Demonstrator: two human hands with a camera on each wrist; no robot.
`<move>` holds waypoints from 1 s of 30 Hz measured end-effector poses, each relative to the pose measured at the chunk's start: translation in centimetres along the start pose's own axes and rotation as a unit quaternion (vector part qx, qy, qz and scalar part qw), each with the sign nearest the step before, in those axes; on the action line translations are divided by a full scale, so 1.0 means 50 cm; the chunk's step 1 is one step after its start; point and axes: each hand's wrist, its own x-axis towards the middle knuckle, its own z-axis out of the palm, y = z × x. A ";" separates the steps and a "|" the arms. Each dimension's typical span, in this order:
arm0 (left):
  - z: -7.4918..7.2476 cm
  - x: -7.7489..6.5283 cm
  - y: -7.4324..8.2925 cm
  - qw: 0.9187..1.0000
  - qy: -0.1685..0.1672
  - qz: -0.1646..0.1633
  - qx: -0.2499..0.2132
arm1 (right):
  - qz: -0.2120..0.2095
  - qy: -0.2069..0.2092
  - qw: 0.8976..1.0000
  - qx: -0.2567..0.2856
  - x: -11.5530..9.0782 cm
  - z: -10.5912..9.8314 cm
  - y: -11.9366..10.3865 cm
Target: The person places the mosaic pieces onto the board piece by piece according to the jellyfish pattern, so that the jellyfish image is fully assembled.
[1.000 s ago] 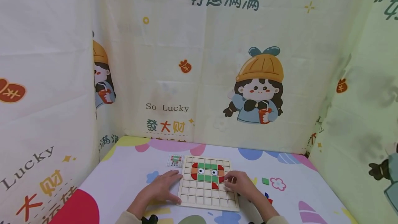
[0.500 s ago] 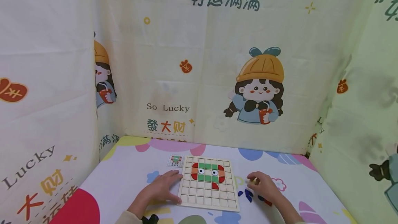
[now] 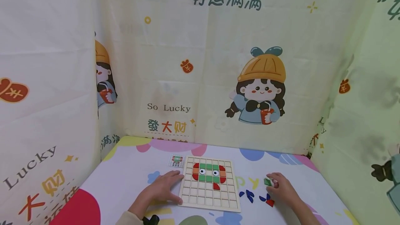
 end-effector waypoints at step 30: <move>-0.001 -0.003 0.003 1.000 0.001 0.008 0.013 | -0.039 0.012 0.999 0.014 -0.011 0.032 -0.040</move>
